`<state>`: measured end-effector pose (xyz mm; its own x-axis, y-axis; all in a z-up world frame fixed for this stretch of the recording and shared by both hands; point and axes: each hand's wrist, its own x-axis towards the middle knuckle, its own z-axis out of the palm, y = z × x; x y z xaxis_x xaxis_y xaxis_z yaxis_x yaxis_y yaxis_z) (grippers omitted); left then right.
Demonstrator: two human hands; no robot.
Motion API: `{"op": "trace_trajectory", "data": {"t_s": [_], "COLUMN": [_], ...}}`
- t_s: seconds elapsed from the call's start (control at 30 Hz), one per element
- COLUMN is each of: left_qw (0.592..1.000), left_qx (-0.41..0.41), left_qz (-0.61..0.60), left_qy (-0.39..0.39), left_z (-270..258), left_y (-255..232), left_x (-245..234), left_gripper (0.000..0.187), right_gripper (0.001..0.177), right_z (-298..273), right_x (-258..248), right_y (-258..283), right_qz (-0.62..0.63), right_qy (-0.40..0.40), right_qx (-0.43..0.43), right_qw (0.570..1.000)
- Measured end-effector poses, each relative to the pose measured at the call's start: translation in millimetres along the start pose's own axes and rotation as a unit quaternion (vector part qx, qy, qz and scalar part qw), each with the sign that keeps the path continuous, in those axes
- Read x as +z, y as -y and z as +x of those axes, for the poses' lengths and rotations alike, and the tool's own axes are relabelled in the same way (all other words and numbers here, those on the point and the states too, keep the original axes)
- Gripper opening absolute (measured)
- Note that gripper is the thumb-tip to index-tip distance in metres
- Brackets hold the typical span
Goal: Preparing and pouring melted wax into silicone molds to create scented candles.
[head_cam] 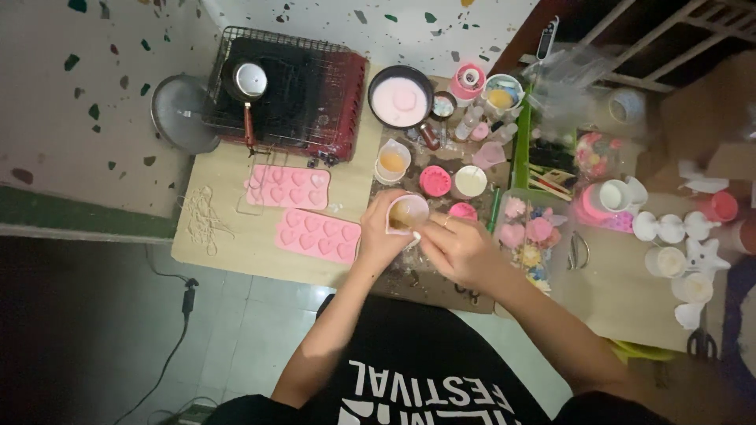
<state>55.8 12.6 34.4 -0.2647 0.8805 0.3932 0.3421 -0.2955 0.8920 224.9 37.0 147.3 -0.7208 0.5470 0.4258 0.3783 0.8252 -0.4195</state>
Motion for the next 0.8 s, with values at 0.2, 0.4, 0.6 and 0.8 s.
{"op": "trace_trajectory", "data": {"t_s": [0.2, 0.4, 0.6, 0.8], "left_qw": [0.999, 0.999, 0.999, 0.999], "left_qx": [0.03, 0.033, 0.04, 0.038], "left_qz": [-0.011, -0.017, -0.02, -0.016], "left_qy": [-0.009, 0.011, 0.011, 0.002], "left_z": [2, 1, 2, 5], "left_y": [-7, -6, -4, -10], "left_x": [5, 7, 11, 12], "left_gripper": [0.052, 0.054, 0.051, 0.048], "right_gripper": [0.026, 0.022, 0.022, 0.018], "right_z": [-2, -12, -10, -4], "right_x": [-7, 2, 0, -7], "right_y": [10, 11, 11, 16], "right_qz": [-0.075, -0.103, -0.078, -0.056], "right_qy": [-0.006, -0.032, -0.029, -0.039], "right_qx": [0.012, 0.034, 0.055, 0.07], "right_qw": [0.997, 0.994, 0.995, 0.995]}}
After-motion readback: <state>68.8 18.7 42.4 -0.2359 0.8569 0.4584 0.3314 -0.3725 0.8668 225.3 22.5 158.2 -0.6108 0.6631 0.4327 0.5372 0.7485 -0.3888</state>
